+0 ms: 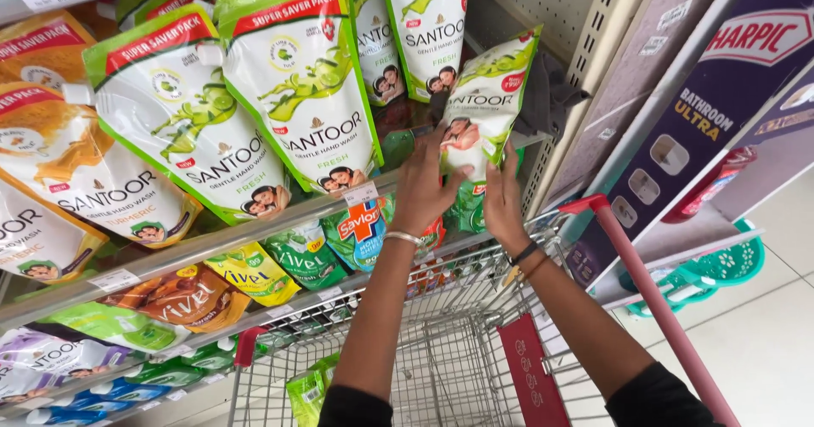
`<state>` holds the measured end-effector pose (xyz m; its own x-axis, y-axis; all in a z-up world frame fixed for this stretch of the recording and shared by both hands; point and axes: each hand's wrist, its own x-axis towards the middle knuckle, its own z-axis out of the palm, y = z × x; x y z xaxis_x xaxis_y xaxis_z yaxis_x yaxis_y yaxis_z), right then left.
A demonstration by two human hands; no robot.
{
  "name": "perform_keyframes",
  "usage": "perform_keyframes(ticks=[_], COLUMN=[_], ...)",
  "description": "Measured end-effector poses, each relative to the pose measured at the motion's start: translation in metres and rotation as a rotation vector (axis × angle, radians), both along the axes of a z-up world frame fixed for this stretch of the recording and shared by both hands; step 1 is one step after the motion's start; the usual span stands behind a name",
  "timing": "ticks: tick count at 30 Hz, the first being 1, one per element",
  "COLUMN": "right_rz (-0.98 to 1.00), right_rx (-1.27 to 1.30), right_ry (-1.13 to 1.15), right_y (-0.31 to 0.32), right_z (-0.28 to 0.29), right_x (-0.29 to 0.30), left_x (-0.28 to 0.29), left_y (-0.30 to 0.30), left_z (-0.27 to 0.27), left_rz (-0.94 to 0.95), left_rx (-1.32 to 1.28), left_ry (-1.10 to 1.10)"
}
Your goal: Select and organize hand wash refill pouches in a shopping cart.
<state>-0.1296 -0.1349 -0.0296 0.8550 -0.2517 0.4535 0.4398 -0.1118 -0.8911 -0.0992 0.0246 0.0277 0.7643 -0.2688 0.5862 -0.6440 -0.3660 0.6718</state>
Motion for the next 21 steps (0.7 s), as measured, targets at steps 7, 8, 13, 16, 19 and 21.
perform_keyframes(ticks=[7,8,13,16,19,21], right_rz=[-0.423,-0.426,-0.383,-0.362,-0.428,-0.474], right_rx=[-0.621,-0.624,-0.493,-0.372,-0.358,-0.452], right_ry=[-0.304,-0.309,-0.298,-0.246,-0.184,-0.194], right_y=[-0.01,-0.01,-0.01,-0.007,-0.007,-0.018], right_z=[0.044,0.042,0.038,0.042,0.048,0.038], right_x=[-0.024,-0.024,-0.024,-0.028,-0.032,-0.028], left_x=[0.01,0.006,-0.006,-0.006,0.005,0.002], left_y=[-0.013,-0.019,-0.051,-0.043,-0.031,-0.026], left_z=[-0.027,-0.028,-0.027,-0.027,-0.046,-0.043], left_rz=[0.151,0.15,0.158,0.012,0.074,0.148], left_rx=[0.092,0.088,-0.784,-0.918,-0.7,-0.647], left_ry=[-0.273,-0.277,0.088,0.253,0.202,0.181])
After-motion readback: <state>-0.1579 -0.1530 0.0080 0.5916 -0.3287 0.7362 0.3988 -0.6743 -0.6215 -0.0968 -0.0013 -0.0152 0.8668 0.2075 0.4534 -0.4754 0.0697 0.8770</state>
